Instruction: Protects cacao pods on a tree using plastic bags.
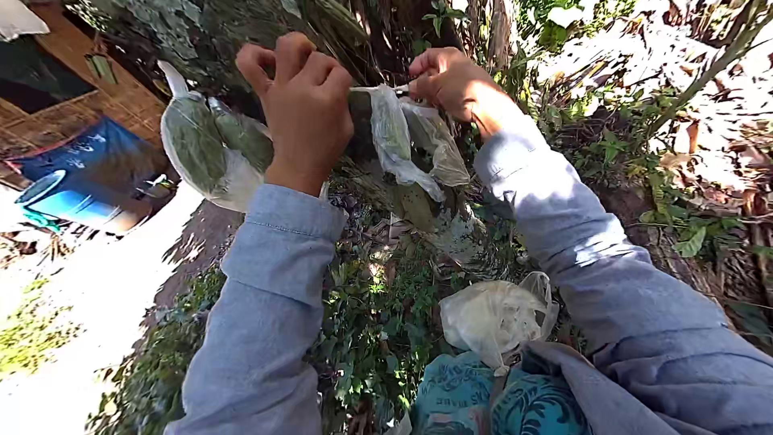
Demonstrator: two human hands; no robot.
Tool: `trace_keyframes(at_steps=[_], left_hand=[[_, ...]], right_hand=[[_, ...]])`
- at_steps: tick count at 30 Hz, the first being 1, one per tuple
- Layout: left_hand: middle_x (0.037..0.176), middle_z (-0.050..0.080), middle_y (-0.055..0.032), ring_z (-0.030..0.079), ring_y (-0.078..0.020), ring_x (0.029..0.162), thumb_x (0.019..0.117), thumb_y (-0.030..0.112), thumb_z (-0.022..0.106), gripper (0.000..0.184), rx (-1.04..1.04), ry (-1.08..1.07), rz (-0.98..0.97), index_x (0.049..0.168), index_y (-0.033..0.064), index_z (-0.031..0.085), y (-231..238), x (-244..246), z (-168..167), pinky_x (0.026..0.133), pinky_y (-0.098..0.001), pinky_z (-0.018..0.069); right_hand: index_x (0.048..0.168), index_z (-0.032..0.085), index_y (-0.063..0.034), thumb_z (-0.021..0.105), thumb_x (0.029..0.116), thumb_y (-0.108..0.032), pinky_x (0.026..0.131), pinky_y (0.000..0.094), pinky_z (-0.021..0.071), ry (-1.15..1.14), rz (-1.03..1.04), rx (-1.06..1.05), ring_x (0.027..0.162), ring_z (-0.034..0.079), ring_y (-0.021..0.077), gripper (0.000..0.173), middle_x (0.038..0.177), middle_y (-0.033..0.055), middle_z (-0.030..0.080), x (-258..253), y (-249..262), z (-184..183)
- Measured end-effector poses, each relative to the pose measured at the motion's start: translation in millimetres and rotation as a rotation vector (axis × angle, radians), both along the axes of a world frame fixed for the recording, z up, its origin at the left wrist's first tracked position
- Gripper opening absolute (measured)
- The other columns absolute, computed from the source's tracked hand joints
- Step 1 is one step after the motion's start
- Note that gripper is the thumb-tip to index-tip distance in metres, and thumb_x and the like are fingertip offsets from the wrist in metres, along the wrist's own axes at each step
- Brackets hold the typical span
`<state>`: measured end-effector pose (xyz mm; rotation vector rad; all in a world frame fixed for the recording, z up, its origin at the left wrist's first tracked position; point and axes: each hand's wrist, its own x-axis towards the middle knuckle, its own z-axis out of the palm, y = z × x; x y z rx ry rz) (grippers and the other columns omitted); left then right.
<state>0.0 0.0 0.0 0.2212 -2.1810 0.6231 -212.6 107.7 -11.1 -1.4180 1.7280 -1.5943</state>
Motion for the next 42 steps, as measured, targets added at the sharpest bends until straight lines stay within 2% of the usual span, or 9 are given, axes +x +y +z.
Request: trace_keyframes(at_steps=[5,8,12,18,23,28,32,36,42], left_hand=[[0.114,0.07,-0.0213,0.06,-0.0451,0.119,0.1054,0.014,0.042,0.03,0.115,-0.034,0.025,0.107,0.0007,0.068,12,1,-4,0.102,-0.0674,0.0327],[0.131,0.061,-0.0296,0.054,-0.0494,0.128,0.1066,0.01,0.037,0.038,0.339,-0.09,-0.01,0.133,-0.0033,0.06,28,13,2,0.106,-0.0652,0.0369],[0.135,0.058,-0.0264,0.061,-0.0334,0.119,0.1071,0.013,0.032,0.043,0.553,-0.016,-0.144,0.142,-0.0023,0.052,43,31,-6,0.099,-0.0469,0.0496],[0.124,0.065,-0.019,0.065,-0.0188,0.111,0.1095,0.018,0.038,0.037,0.619,0.004,-0.356,0.132,-0.0007,0.06,52,50,-47,0.093,-0.034,0.0537],[0.123,0.065,-0.0138,0.064,-0.0136,0.109,0.1092,0.024,0.046,0.036,0.803,-0.1,-0.487,0.13,-0.0027,0.059,51,93,-101,0.093,-0.0311,0.0529],[0.109,0.073,-0.0025,0.067,-0.0097,0.107,0.1054,0.02,0.053,0.025,1.026,-0.361,-0.863,0.109,0.0045,0.072,122,94,-183,0.098,-0.0326,0.0543],[0.105,0.075,-0.0103,0.071,-0.0234,0.101,0.1024,0.01,0.051,0.025,1.01,-0.641,-0.912,0.111,0.0008,0.072,150,66,-253,0.099,-0.055,0.0446],[0.104,0.074,-0.0108,0.071,-0.025,0.1,0.1006,0.005,0.045,0.025,1.085,-0.72,-0.847,0.119,-0.0013,0.061,153,65,-273,0.1,-0.0579,0.0436],[0.134,0.063,-0.0168,0.058,-0.0308,0.127,0.0951,0.042,0.066,0.065,1.416,-0.685,-0.767,0.141,-0.0018,0.052,154,65,-279,0.104,-0.0551,0.0463]], right_hand=[[0.127,0.058,0.0006,0.067,0.0947,-0.008,0.079,0.0258,0.0541,0.143,-0.087,-0.049,0.082,0.063,0.0077,0.035,0.099,0.0064,0.066,-2,-3,-5],[0.132,0.059,0.0002,0.061,0.1001,-0.019,0.09,0.0312,0.0535,0.373,-0.195,-0.182,0.099,0.064,0.0134,0.037,0.114,0.0107,0.065,21,22,-11],[0.113,0.062,0.0034,0.075,0.0923,-0.032,0.071,0.0314,0.055,0.537,-0.249,-0.468,0.085,0.064,0.0179,0.043,0.101,0.0138,0.063,79,62,-58],[0.102,0.073,0.0052,0.063,0.0924,0.001,0.065,0.0261,0.0553,0.695,-0.234,-0.52,0.073,0.065,0.0173,0.014,0.089,0.0167,0.067,94,83,-93],[0.102,0.071,0.0016,0.062,0.098,-0.009,0.073,0.0237,0.0548,0.667,-0.137,-0.252,0.089,0.064,0.0127,0.015,0.108,0.0162,0.066,71,167,-120],[0.097,0.075,-0.0031,0.061,0.0971,-0.008,0.079,0.023,0.0567,0.524,0.343,0.161,0.085,0.068,0.0075,0.014,0.093,0.0043,0.073,84,232,-166],[0.096,0.076,0.001,0.067,0.0932,-0.001,0.077,0.0427,0.0579,0.56,0.315,0.492,0.082,0.071,0.0267,0.01,0.087,0.0148,0.072,121,230,-223],[0.094,0.077,0.0003,0.079,0.0847,-0.008,0.074,0.0619,0.0538,0.544,0.205,0.63,0.094,0.068,0.0416,0.013,0.099,0.0222,0.069,145,220,-276],[0.095,0.07,-0.0032,0.064,0.0979,-0.011,0.063,0.0216,0.0549,0.025,0.198,0.441,0.068,0.064,0.0053,0.01,0.081,0.0025,0.07,110,243,-215]])
